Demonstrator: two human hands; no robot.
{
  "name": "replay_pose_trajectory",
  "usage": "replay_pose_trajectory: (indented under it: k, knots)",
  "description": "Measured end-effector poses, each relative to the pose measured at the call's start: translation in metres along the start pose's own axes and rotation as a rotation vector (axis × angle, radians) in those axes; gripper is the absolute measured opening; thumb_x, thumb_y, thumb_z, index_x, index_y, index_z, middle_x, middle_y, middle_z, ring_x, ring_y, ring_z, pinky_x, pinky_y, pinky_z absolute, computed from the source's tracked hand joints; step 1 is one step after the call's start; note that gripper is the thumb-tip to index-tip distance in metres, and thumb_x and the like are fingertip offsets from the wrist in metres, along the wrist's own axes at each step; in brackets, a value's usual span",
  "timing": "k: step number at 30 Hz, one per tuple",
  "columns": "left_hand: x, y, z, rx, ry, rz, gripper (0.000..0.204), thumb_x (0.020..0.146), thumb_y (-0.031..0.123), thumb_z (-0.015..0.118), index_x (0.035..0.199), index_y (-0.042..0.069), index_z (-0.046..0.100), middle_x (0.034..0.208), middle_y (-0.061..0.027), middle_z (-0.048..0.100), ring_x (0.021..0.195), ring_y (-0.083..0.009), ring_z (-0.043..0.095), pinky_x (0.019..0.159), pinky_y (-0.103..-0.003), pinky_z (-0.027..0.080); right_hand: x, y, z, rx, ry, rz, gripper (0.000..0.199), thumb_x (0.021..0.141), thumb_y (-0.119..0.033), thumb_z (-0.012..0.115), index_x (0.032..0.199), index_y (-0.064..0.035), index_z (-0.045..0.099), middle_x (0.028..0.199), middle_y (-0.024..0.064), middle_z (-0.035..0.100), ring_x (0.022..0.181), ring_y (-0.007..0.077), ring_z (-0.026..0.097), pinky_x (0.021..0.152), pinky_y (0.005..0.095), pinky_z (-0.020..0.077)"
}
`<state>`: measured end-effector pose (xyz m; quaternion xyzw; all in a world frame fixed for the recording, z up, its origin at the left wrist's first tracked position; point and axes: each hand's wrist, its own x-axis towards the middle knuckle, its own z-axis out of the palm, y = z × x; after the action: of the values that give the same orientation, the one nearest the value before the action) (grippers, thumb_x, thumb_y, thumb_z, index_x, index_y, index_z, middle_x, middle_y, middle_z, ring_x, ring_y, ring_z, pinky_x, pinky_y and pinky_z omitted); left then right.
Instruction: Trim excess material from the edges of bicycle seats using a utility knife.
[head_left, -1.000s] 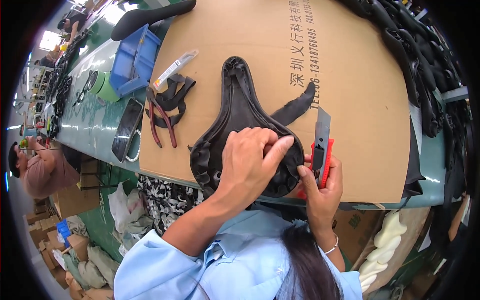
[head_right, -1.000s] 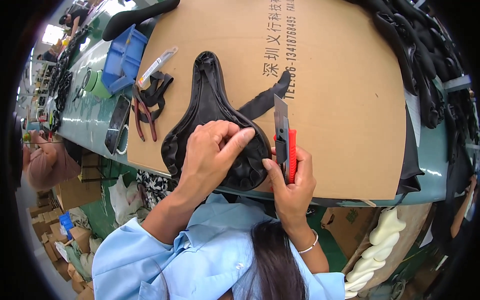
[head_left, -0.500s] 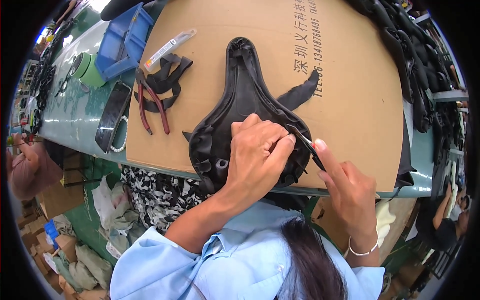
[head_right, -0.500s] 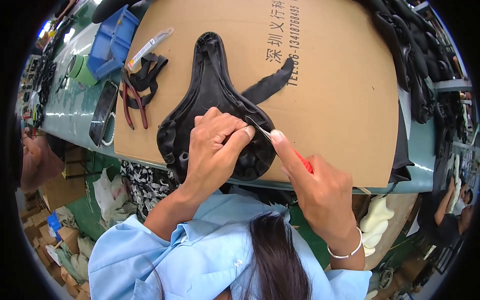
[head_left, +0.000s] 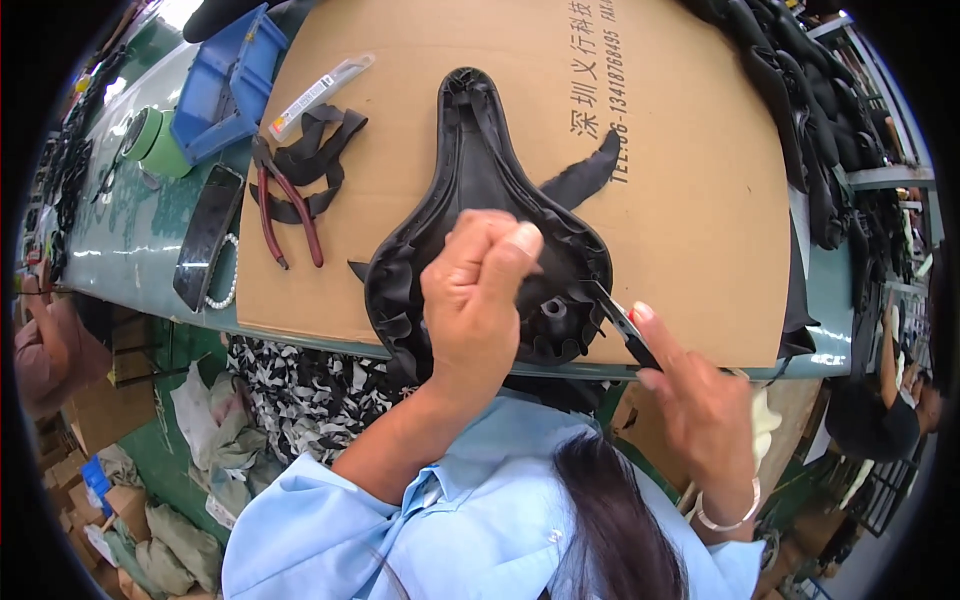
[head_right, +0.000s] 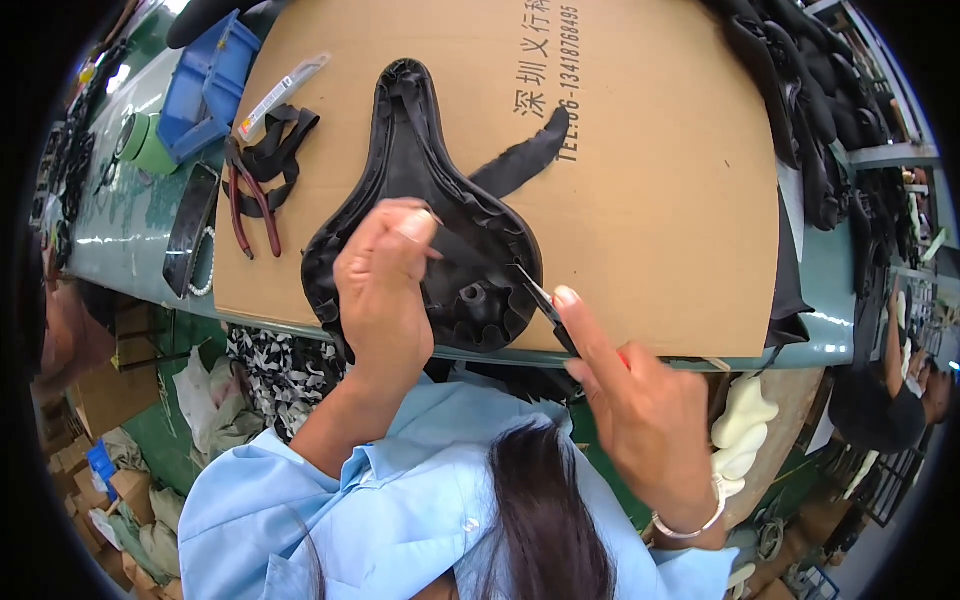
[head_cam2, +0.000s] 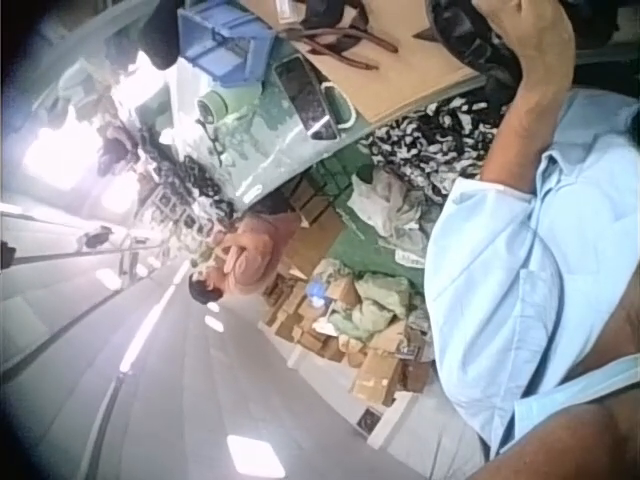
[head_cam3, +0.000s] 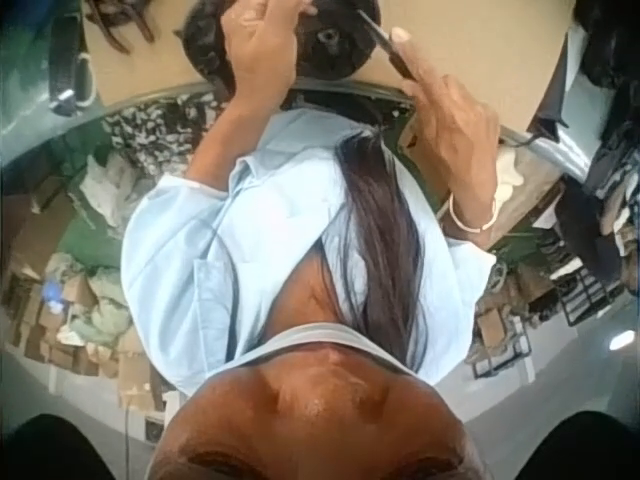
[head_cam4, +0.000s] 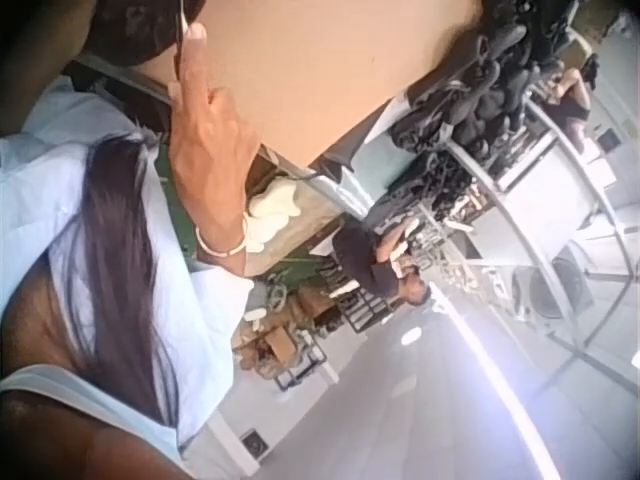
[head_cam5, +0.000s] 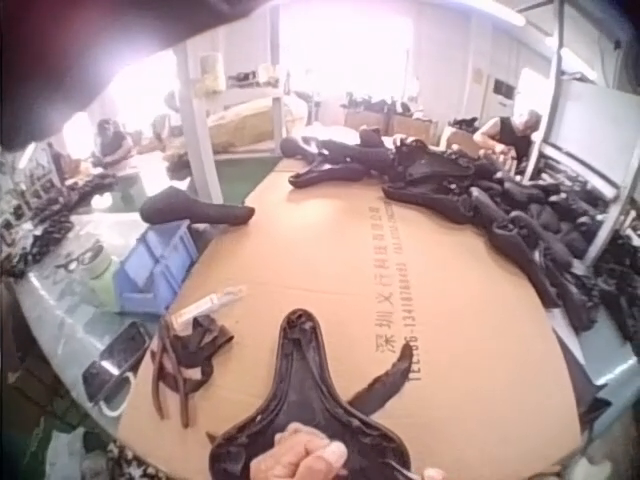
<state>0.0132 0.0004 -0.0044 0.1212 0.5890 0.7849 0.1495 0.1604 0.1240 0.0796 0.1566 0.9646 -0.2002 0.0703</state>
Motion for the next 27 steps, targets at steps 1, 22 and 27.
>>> replay_pose_trajectory:
  k: [1,22,27]
  knots:
    - [0.0,0.001,0.001,-0.163,0.093,0.013,0.02,0.09,0.011,0.057,0.075,-0.001,0.059,0.083,-0.0022,0.06,0.065,-0.0064,0.041,0.067,-0.023,0.034,-0.01,-0.003,0.008,0.003,-0.003,0.001,0.059,0.083,-0.003,0.065,0.138,-0.0144,0.049,0.073,0.0141,0.06,0.06,0.0281,0.057,0.058,0.0368,0.045]
    - [0.14,0.046,0.04,0.658,-0.722,-0.605,0.017,0.078,0.015,0.063,0.066,0.003,0.061,0.068,0.0027,0.051,0.069,-0.0057,0.047,0.064,-0.022,0.036,0.058,0.045,0.038,0.586,0.198,0.023,0.055,0.089,-0.008,0.06,0.141,-0.0151,0.044,0.111,0.0196,0.065,0.079,0.0332,0.067,0.066,0.0368,0.0516]
    - [0.138,0.035,0.043,0.072,-0.353,-0.347,0.021,0.083,0.017,0.062,0.067,0.003,0.057,0.069,0.0004,0.051,0.071,-0.01,0.047,0.07,-0.025,0.036,0.037,0.018,0.051,0.575,0.277,0.175,0.054,0.092,-0.006,0.055,0.143,-0.0031,0.037,0.123,0.0192,0.06,0.095,0.0357,0.066,0.073,0.0374,0.0528]
